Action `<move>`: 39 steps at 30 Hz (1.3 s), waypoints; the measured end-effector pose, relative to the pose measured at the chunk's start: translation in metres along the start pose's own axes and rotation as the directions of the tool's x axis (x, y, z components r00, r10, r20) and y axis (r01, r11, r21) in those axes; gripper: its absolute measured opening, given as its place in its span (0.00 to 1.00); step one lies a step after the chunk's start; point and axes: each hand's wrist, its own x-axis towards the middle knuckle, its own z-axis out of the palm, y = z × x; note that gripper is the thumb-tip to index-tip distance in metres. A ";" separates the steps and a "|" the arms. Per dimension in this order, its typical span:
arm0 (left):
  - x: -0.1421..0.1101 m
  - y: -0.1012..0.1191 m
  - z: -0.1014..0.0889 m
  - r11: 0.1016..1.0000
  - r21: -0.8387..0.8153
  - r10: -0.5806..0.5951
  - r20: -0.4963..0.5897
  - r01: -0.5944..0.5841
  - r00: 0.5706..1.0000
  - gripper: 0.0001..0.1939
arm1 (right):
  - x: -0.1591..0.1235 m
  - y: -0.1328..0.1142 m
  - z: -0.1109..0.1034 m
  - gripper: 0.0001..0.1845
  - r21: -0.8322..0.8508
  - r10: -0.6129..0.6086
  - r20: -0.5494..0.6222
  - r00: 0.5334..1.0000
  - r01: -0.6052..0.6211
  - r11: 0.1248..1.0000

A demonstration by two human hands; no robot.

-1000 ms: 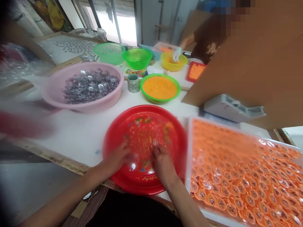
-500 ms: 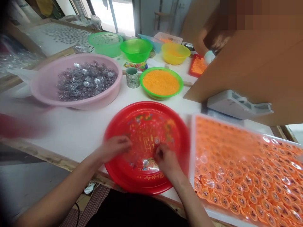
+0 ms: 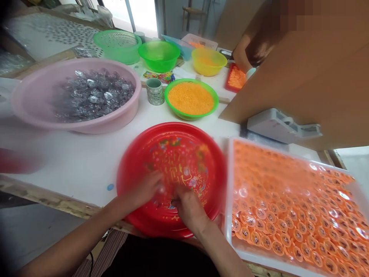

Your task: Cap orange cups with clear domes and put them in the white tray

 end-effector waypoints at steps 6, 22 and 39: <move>0.003 0.008 -0.026 0.946 -0.257 -0.208 -0.007 0.199 0.978 0.07 | 0.004 -0.002 -0.011 0.10 0.237 0.128 0.058 0.990 -0.139 0.962; -0.001 0.015 -0.029 0.558 -0.731 -0.228 0.320 0.393 0.920 0.10 | 0.051 0.009 -0.052 0.08 -0.248 -0.062 -0.113 0.992 0.032 0.968; -0.001 0.015 -0.007 0.422 -0.822 -0.280 0.283 0.382 0.917 0.17 | 0.085 -0.023 -0.026 0.10 -0.370 -0.086 -0.057 0.995 0.059 0.927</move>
